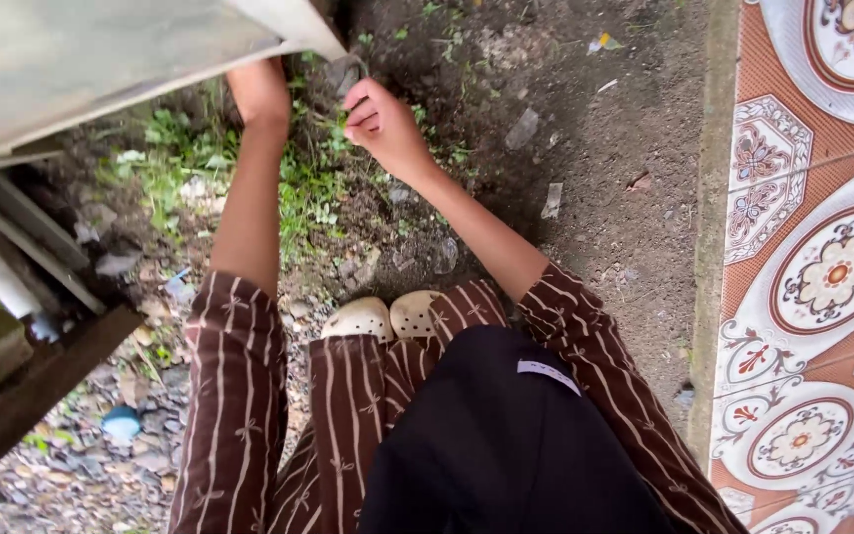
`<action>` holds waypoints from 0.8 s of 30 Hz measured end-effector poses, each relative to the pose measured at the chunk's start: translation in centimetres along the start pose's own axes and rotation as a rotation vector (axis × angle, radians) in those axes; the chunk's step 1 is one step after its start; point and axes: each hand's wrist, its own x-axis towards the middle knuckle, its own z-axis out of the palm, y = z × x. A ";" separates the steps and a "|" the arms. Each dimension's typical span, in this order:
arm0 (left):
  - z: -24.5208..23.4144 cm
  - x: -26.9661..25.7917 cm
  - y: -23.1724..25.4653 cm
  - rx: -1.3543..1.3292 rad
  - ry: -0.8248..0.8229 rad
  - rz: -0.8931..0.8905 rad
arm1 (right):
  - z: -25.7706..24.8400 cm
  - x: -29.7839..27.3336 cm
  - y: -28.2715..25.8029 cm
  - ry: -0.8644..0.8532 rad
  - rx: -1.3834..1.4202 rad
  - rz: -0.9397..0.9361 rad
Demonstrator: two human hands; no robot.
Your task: Weeding and clearing small debris from a dirt patch by hand
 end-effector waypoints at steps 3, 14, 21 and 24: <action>0.1 -0.3 1.0 -0.066 -0.022 0.040 | -1.5 -1.7 -1.5 0.008 -0.036 -0.019; -3.2 0.6 0.3 -0.059 -0.164 -0.077 | -1.0 -1.9 -2.4 0.023 -0.080 -0.026; 3.2 -1.9 7.1 0.656 -0.674 -0.118 | -6.8 -3.9 -2.4 0.187 -0.097 -0.125; 4.8 -2.7 13.6 0.449 -0.875 0.080 | -12.7 -4.4 0.4 0.349 0.017 0.001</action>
